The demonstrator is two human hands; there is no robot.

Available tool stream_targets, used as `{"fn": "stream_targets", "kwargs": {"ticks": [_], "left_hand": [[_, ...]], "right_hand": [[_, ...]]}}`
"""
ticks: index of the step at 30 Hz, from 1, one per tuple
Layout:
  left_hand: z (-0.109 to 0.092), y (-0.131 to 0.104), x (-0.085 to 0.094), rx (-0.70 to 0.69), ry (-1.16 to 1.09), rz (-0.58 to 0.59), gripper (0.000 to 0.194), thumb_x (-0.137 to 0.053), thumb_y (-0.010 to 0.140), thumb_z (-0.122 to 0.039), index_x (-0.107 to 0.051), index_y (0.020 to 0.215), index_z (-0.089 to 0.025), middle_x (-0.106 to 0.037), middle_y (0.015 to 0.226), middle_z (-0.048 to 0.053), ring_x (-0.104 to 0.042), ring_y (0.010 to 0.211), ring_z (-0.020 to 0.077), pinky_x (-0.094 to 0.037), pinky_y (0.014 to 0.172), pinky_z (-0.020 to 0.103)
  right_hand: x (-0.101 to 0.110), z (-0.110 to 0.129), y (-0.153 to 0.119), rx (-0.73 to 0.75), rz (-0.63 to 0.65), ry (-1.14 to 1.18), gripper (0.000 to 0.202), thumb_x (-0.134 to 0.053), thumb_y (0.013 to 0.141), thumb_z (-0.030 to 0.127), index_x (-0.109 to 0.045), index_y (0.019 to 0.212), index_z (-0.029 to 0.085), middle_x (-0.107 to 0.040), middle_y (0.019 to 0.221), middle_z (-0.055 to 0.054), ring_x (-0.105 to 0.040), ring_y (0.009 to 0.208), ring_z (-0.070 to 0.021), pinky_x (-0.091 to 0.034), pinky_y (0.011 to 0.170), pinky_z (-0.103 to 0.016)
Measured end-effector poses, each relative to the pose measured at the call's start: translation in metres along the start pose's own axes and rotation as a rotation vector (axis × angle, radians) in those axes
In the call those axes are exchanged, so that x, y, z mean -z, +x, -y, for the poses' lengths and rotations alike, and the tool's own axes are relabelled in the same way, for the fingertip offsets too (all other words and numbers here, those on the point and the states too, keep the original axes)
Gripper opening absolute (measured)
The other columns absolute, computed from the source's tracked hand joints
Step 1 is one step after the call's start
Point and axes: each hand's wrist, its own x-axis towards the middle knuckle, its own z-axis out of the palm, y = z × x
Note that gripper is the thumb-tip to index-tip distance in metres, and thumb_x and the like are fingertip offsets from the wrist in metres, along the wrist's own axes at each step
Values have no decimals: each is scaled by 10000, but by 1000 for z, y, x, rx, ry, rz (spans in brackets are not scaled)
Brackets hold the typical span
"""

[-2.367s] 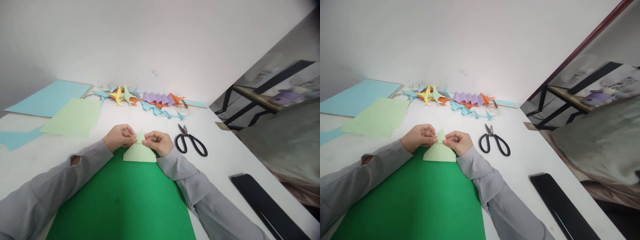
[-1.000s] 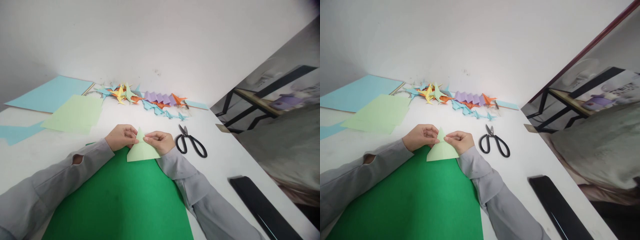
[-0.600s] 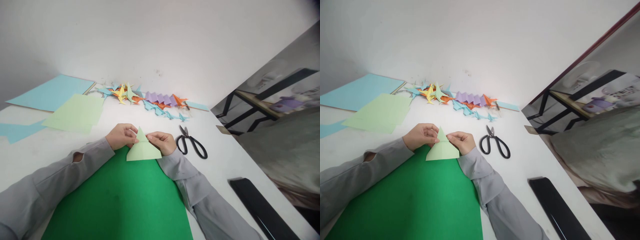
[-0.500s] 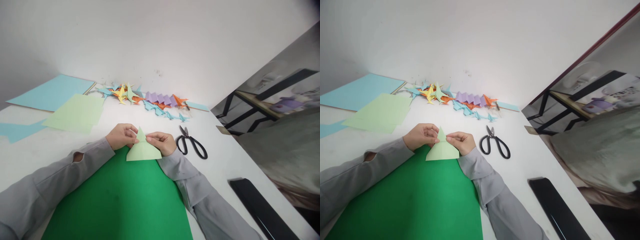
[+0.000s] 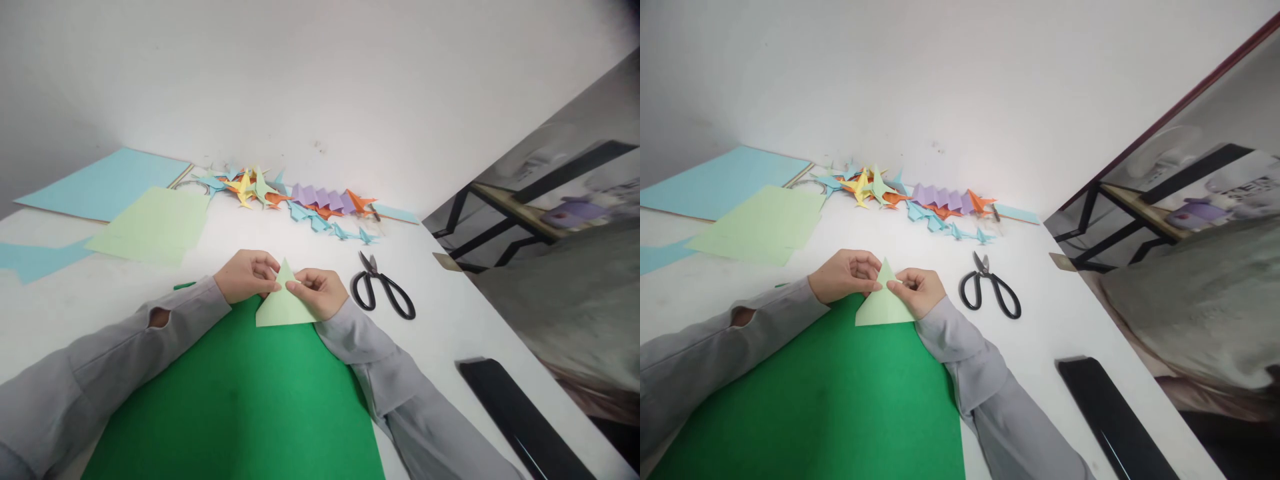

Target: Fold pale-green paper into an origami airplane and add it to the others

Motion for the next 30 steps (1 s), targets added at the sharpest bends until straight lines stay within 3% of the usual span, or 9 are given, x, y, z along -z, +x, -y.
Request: {"fn": "stream_targets", "kwargs": {"ticks": [7,12,18,22,30], "left_hand": [[0,-1,-6,-72,80,-21,261,-764,482,-238,-533,527,-125,-455,399,-73,-441,395,53,-411,388,174],[-2,-3,-8,-45,56,-25,311,-742,502,-290,-487,429,-128,-437,380,-62,-425,387,51,-405,395,178],[-6,-6,-9,-7,47,-24,283,-667,604,-316,-542,438,-124,-482,399,-31,-462,398,65,-414,403,185],[-5,-6,-8,-22,38,-71,229,-701,566,-311,-584,514,-122,-519,416,-21,-484,392,81,-428,388,200],[-9,-7,-9,74,-71,-83,342,-660,605,-436,-569,542,-112,-571,455,18,-520,394,98,-421,370,196]], "right_hand": [[0,12,-2,32,76,-75,294,-733,517,399,-594,509,140,-449,395,56,-319,391,-51,-213,399,-212],[1,12,-2,0,129,-44,298,-735,497,401,-587,489,143,-430,376,63,-303,379,-46,-202,400,-215],[3,13,-2,-66,191,26,287,-752,480,372,-571,467,149,-434,364,68,-315,362,-46,-211,389,-214],[3,18,-3,-70,202,16,291,-759,473,348,-555,439,144,-369,338,88,-262,355,-30,-173,386,-210],[3,13,-3,-105,171,33,285,-761,461,353,-566,451,146,-442,346,65,-339,338,-46,-218,360,-202]]}}
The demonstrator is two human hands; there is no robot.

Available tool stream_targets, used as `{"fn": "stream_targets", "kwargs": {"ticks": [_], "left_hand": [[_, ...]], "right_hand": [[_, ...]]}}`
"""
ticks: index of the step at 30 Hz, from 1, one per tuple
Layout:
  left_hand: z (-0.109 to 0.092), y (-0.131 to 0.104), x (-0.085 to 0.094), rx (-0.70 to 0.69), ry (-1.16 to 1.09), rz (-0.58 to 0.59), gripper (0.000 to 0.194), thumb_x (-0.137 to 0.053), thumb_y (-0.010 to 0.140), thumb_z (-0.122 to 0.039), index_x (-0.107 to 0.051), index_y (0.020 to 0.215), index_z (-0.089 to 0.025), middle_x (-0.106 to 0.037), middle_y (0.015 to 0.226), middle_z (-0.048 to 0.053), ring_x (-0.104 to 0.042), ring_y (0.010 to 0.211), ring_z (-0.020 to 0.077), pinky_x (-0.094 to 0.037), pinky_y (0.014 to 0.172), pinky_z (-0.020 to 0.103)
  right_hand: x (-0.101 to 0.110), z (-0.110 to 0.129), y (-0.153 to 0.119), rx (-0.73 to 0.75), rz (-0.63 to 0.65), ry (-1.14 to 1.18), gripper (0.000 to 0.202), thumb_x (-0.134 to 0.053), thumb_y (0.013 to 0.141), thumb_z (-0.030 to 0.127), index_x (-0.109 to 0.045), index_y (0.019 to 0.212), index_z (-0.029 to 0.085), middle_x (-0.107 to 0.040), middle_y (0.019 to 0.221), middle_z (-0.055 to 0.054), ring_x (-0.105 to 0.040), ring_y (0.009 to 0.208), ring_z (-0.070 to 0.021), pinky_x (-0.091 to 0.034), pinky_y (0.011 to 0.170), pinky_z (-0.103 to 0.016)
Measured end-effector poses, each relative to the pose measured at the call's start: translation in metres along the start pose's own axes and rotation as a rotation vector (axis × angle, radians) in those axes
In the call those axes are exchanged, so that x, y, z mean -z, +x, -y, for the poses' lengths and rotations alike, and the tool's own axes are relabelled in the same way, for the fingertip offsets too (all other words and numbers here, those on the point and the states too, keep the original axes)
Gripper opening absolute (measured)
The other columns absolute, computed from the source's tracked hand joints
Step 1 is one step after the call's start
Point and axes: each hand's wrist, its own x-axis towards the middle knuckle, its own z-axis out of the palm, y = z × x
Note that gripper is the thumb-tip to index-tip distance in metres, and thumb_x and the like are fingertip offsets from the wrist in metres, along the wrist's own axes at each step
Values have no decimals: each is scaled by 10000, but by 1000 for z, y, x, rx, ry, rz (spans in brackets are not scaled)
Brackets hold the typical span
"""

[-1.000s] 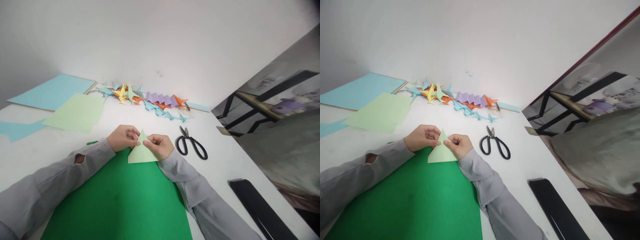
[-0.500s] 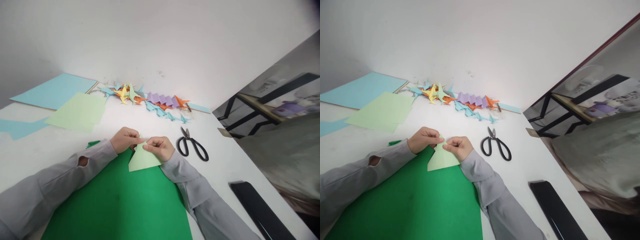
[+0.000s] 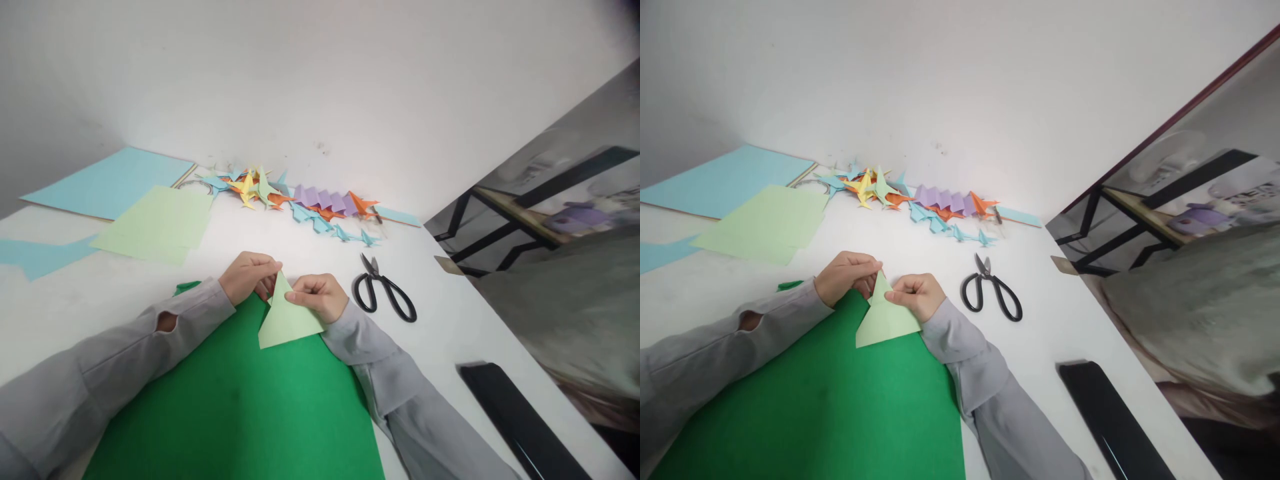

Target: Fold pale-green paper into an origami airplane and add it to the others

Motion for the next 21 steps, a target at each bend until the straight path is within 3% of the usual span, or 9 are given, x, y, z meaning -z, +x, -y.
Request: {"fn": "stream_targets", "kwargs": {"ticks": [5,10,13,17,21], "left_hand": [[-1,1,0,4,-4,0,377,-581,665,-483,-565,583,-116,-556,452,14,-531,402,107,-426,365,200],[7,4,4,-97,107,137,217,-722,522,-245,-546,525,-120,-505,397,-39,-476,374,64,-421,377,173],[9,4,6,-125,108,169,215,-734,511,-205,-537,513,-120,-496,387,-51,-465,364,53,-416,372,161],[5,2,5,-122,63,107,239,-760,489,-222,-554,536,-112,-519,418,-45,-483,384,59,-456,386,176],[3,1,4,-116,5,1,210,-732,550,-247,-591,614,-105,-584,493,-15,-527,408,73,-473,393,184]], "right_hand": [[3,-5,3,-28,-9,22,288,-768,441,355,-567,462,149,-477,353,51,-371,326,-62,-240,348,-206],[2,-3,1,22,-30,13,288,-763,469,348,-556,453,148,-391,336,77,-294,331,-39,-179,361,-202],[0,-2,-2,48,-48,1,288,-762,482,360,-571,465,147,-399,345,75,-293,337,-39,-177,369,-204],[-1,-1,-2,50,-99,84,350,-693,568,491,-642,543,146,-543,429,18,-431,382,-78,-282,391,-211],[3,2,0,67,-169,298,486,-584,623,612,-704,703,147,-662,599,-52,-586,546,-154,-430,511,-255]]}}
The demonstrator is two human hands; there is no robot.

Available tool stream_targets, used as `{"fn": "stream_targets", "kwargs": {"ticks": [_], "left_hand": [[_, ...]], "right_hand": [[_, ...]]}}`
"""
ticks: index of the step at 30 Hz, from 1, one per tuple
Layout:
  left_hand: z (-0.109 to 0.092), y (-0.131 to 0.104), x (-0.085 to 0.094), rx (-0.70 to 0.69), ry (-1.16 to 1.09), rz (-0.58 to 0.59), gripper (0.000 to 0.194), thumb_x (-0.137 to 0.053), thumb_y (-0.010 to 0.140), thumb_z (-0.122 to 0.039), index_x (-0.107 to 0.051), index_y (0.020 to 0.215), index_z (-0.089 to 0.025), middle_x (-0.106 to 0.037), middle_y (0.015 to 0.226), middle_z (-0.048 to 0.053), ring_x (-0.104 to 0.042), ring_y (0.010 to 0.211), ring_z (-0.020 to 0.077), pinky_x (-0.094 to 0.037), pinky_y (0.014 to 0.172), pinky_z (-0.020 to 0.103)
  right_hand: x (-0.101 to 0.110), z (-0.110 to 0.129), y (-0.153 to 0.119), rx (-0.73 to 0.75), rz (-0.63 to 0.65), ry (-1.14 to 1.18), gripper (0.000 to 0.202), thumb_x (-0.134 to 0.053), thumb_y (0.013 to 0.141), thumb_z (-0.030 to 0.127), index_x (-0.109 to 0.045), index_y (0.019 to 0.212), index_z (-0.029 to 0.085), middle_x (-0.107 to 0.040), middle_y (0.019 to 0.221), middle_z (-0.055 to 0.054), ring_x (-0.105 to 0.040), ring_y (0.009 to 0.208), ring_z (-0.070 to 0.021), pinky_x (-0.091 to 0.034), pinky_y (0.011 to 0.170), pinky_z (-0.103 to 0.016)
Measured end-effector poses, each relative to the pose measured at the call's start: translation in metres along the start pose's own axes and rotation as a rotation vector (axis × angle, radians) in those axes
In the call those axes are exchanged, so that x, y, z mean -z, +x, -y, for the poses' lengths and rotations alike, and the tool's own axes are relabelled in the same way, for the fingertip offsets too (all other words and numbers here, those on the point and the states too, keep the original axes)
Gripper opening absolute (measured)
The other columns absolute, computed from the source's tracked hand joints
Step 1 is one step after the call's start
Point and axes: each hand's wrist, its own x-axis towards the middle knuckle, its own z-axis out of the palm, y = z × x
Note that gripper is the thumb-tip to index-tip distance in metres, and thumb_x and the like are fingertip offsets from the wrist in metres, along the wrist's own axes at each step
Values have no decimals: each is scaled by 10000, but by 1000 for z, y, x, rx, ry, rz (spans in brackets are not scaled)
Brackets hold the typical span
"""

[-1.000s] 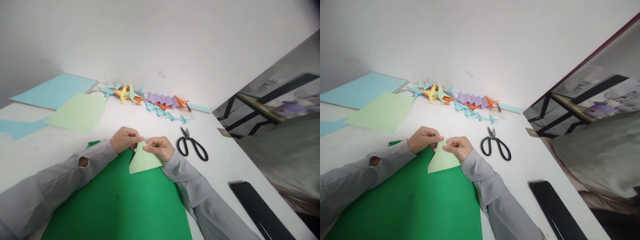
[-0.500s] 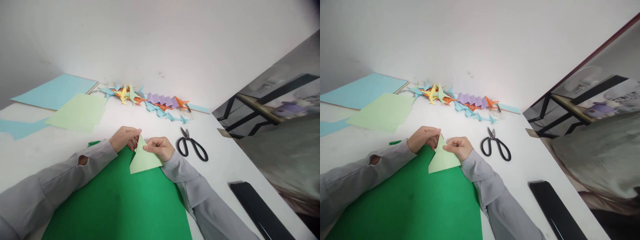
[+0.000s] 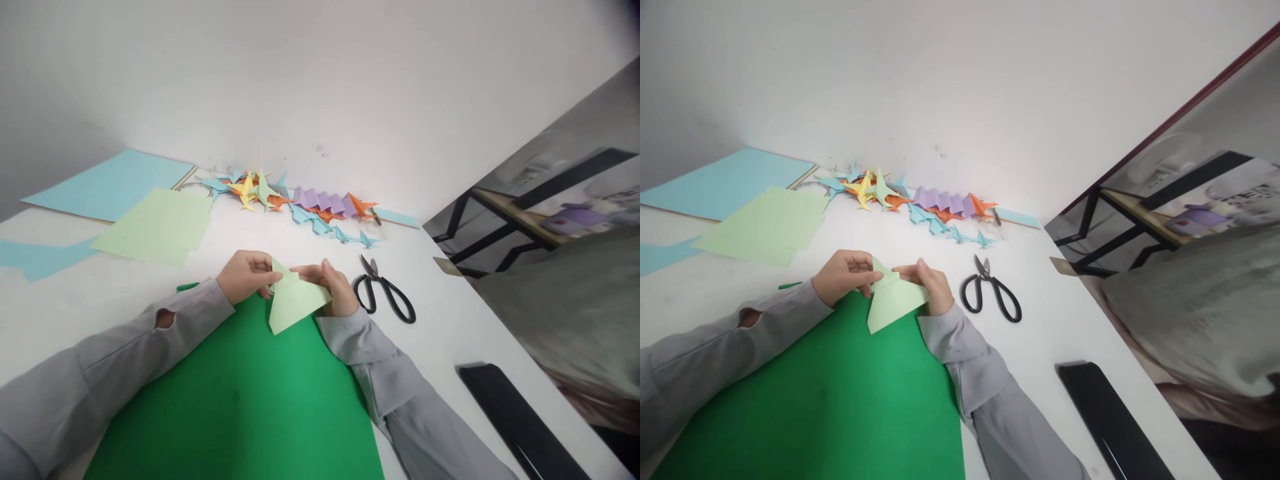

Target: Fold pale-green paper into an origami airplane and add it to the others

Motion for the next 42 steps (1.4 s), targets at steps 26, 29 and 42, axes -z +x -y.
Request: {"fn": "stream_targets", "kwargs": {"ticks": [26,29,42], "left_hand": [[8,0,-3,-61,72,7,144,-684,587,-186,-623,664,-80,-585,425,-7,-497,326,82,-419,314,184],[7,1,-2,-23,20,-8,186,-710,559,-190,-624,681,-80,-600,438,4,-547,375,109,-473,372,212],[11,-2,-9,-81,-22,36,477,-716,453,-104,-614,919,-80,-628,551,3,-606,531,156,-515,432,254]], "right_hand": [[4,-8,2,228,-20,-413,262,-744,550,326,-667,692,118,-685,661,-58,-603,574,-173,-474,536,-276],[2,-9,1,252,-21,-382,309,-742,554,326,-675,780,126,-698,739,-68,-628,647,-199,-492,596,-302],[2,-4,6,26,-115,-6,323,-801,353,165,-695,657,159,-690,627,-8,-599,533,-148,-481,552,-281]]}}
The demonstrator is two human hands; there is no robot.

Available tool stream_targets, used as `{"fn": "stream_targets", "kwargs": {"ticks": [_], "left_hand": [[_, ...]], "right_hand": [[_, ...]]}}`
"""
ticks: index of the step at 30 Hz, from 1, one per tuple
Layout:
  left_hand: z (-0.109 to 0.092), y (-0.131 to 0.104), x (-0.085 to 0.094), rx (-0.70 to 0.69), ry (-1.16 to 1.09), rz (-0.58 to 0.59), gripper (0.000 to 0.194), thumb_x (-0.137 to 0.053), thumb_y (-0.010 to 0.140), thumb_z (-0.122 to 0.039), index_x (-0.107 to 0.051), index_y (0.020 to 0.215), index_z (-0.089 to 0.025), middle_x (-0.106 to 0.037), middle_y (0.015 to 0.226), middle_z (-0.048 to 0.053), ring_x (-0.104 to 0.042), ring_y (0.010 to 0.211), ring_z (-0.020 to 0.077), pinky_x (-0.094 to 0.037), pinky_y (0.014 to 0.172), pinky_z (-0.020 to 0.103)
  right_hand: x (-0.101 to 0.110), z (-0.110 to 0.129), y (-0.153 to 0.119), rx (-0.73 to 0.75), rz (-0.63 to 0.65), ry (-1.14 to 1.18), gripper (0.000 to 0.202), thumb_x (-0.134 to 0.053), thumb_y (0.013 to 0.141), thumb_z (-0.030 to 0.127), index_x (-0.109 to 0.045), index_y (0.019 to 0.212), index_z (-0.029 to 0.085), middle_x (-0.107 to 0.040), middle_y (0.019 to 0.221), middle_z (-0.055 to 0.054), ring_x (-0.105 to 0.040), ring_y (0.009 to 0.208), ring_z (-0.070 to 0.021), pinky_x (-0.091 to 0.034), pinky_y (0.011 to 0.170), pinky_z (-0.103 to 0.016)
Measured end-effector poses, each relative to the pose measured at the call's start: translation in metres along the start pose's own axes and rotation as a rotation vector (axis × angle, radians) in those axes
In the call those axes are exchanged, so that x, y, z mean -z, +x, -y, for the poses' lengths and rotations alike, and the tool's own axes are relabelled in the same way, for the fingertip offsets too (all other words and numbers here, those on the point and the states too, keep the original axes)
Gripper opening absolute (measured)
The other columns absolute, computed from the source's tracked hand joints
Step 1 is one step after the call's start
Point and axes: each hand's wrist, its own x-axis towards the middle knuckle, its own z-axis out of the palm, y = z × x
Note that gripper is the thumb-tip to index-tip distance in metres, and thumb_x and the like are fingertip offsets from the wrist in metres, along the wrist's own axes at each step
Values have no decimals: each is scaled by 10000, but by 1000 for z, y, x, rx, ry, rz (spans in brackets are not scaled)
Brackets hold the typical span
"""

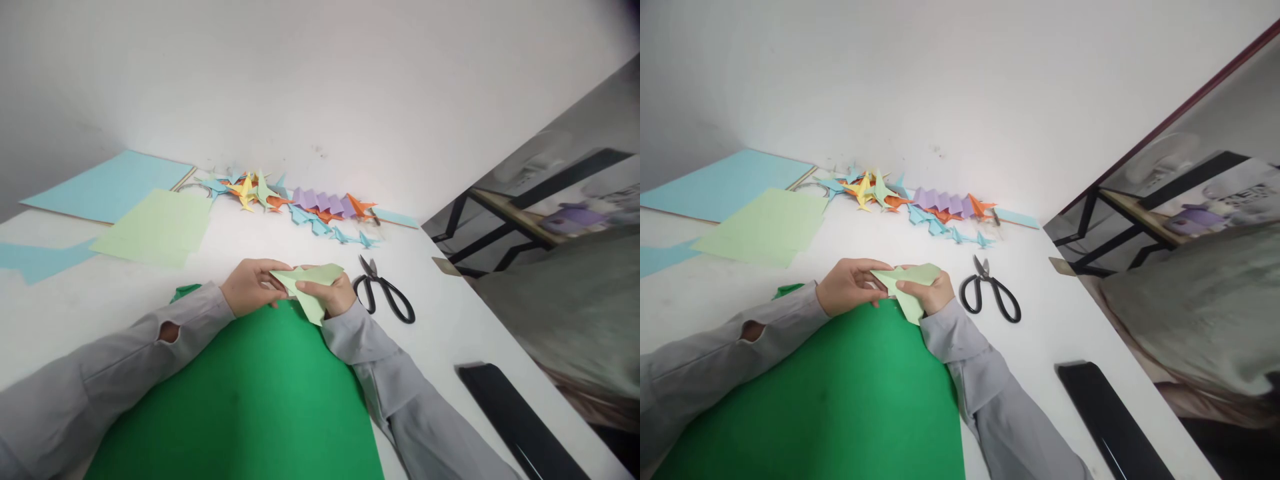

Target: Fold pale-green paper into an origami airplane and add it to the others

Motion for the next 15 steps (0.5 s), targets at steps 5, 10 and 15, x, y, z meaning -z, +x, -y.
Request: {"fn": "stream_targets", "kwargs": {"ticks": [5,10,15], "left_hand": [[1,-1,-3,-47,116,-75,334,-697,469,-122,-627,796,-112,-623,556,-25,-563,434,106,-496,431,224],[5,-2,0,-173,272,-76,289,-733,473,-187,-621,732,-123,-622,594,-12,-567,451,107,-476,426,207],[4,-3,-1,-123,202,-33,167,-704,557,-231,-603,636,-125,-607,525,-3,-570,469,115,-485,426,214]], "right_hand": [[-2,3,-2,-40,24,-19,266,-784,370,152,-699,622,157,-683,587,-7,-587,509,-139,-455,514,-259],[1,2,-1,-13,84,-133,228,-779,400,178,-693,608,142,-661,526,-7,-559,455,-127,-431,462,-239],[4,2,-2,71,251,-228,260,-733,557,331,-693,727,138,-634,498,-8,-543,417,-121,-423,405,-227]]}}
